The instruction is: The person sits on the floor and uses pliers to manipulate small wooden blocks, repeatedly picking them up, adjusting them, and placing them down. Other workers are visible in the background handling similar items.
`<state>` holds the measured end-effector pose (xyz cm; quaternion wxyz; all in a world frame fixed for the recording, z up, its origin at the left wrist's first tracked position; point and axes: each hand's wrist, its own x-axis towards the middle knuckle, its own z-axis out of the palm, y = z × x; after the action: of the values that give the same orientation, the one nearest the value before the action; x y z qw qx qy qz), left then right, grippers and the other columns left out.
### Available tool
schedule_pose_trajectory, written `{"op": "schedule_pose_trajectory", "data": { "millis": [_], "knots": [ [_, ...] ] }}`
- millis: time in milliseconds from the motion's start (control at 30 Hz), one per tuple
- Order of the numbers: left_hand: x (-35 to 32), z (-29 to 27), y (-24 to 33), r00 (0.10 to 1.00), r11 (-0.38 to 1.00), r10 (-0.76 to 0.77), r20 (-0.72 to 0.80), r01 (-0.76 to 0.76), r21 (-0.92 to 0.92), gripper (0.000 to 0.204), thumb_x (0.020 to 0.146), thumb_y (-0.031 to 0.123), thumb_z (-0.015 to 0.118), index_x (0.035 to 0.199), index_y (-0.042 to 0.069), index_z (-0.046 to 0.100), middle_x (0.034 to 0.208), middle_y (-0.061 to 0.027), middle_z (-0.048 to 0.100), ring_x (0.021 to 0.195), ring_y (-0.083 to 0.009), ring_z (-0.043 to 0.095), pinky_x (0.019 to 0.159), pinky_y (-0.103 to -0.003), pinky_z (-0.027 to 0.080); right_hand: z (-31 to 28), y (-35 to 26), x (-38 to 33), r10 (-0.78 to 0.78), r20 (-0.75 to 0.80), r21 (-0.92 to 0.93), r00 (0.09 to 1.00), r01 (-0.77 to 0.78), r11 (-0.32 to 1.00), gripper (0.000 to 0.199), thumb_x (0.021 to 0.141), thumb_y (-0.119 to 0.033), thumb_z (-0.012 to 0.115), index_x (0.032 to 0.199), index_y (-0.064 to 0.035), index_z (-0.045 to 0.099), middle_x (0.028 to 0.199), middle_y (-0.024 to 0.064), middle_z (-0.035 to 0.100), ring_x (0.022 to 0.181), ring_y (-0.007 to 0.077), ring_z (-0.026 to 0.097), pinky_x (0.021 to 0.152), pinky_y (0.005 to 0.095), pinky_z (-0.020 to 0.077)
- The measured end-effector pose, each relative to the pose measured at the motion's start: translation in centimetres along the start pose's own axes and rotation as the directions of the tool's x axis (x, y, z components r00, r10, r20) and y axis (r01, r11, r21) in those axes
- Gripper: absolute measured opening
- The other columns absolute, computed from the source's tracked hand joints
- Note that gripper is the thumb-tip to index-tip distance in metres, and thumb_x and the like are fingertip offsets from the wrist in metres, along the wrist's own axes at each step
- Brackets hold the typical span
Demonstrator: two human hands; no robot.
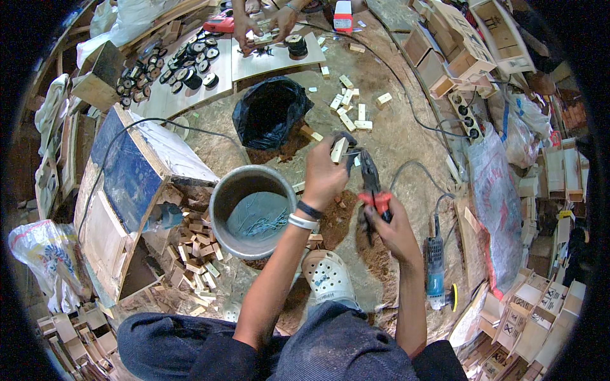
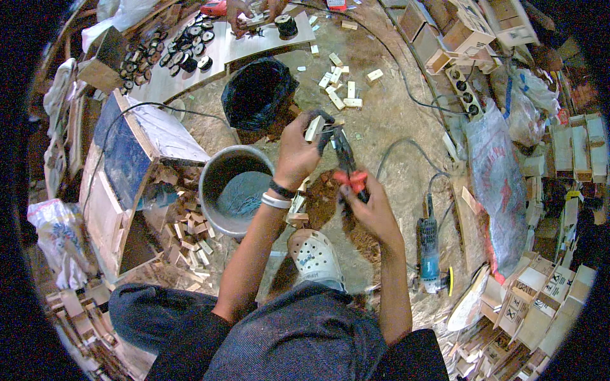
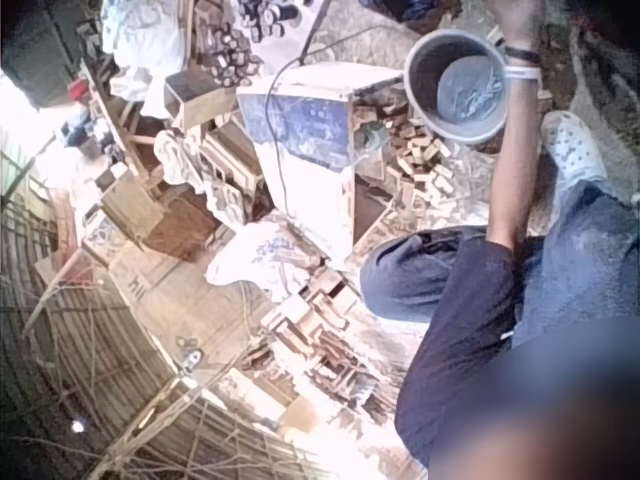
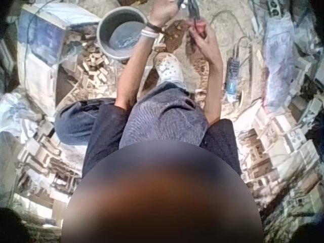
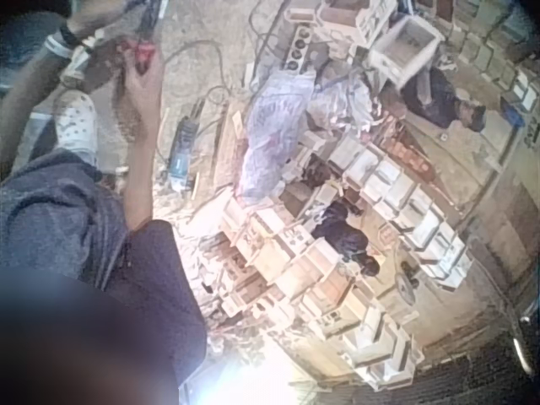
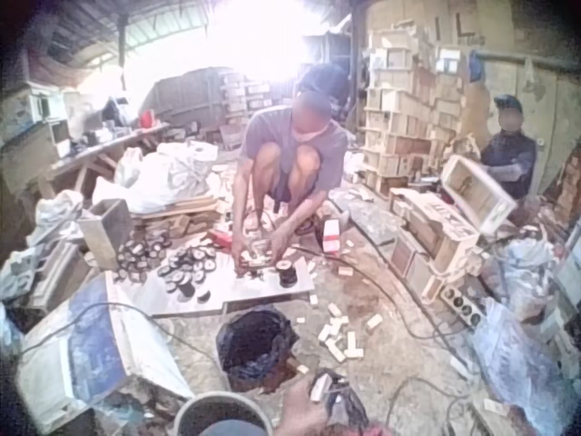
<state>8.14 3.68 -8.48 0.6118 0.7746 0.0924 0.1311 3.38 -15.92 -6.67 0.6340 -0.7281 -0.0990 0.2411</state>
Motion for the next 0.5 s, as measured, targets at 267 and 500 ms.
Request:
{"op": "schedule_pose_trajectory", "data": {
  "millis": [267,500],
  "knots": [
    [-1.6,-0.1,0.3,0.941,0.987,0.031,-0.336,0.024,0.157,0.020,0.082,-0.008,0.052,0.098,-0.005,0.062,0.090,-0.0246,0.067,0.087,-0.0419,0.066,0.078,-0.046,0.051,-5.2,1.1,3.1,-0.176,-0.559,-0.496,0.810,-0.157,0.854,0.027,0.095,-0.004,0.061,0.122,0.0006,0.061,0.100,0.0152,0.070,0.090,0.0248,0.068,0.081,0.0353,0.0512],
    [-1.2,0.9,-3.4,0.997,0.993,-0.083,0.000,0.083,0.087,0.021,0.092,0.009,0.068,0.112,0.001,0.067,0.104,-0.0131,0.073,0.098,-0.0240,0.070,0.091,-0.035,0.053,-6.5,1.1,-2.3,-0.220,-0.443,-0.619,0.869,-0.119,0.776,0.036,0.091,-0.007,0.067,0.125,0.0015,0.061,0.104,0.0152,0.067,0.093,0.0260,0.062,0.089,0.0346,0.0475]
  ]
}}
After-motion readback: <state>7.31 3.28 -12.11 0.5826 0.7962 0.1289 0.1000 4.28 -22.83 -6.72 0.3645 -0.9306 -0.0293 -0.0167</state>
